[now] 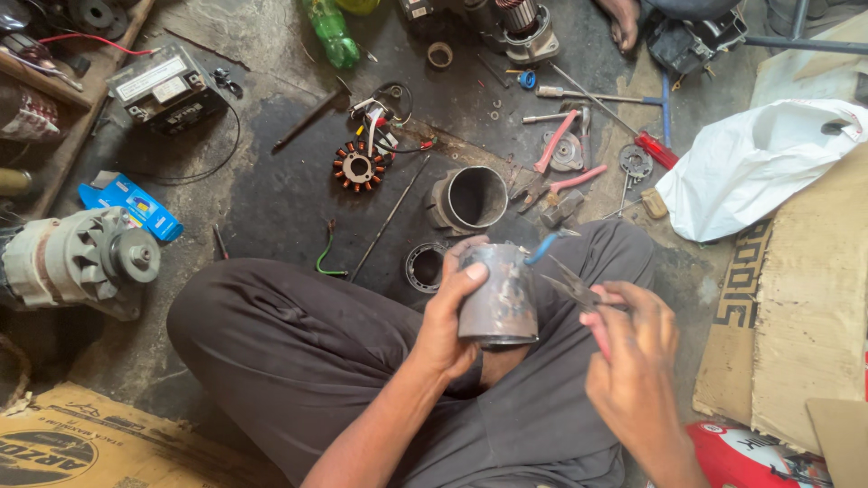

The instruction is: The person sits on the workshop floor with a starter motor end cap on their lap. They pry at the brush plate with a screwdriver, work around the housing rim, then use pliers to pull components and wires out of the housing, handling small brush parts by hand.

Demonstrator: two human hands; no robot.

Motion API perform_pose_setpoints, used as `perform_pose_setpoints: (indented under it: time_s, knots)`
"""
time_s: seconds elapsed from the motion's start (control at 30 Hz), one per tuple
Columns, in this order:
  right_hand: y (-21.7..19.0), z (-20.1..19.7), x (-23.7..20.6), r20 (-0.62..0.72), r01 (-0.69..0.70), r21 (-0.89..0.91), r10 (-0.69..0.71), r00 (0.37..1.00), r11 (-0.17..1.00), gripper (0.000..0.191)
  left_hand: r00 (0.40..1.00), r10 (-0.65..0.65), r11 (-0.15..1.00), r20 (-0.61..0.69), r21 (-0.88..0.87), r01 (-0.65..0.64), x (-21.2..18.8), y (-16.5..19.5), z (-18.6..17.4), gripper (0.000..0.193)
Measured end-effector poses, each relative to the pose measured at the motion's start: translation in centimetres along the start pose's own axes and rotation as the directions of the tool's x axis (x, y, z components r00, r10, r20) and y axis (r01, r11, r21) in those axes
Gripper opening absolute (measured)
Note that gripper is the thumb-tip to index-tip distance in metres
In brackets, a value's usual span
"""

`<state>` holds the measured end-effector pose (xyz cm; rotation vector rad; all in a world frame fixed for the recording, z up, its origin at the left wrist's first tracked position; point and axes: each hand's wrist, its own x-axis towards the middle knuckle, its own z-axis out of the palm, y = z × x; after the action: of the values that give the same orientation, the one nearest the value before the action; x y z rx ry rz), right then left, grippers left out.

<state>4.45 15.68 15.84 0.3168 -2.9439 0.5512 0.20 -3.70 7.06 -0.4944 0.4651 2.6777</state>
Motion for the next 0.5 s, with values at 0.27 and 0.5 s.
perform_pose_setpoints:
  time_s: [0.27,0.5]
  knots:
    - [-2.0,1.4,1.9,-0.088,0.113,0.007,-0.112,0.990,0.994,0.039,0.968,0.186,0.873,0.170,0.423,-0.242,-1.7,-0.3,1.4,0.076]
    - [-1.2,3.0,1.6,-0.181,0.118,-0.008,-0.118,0.976,0.993,0.027,0.940,0.245,0.766,0.239,0.546,-0.339,-2.4,-0.1,2.2,0.104]
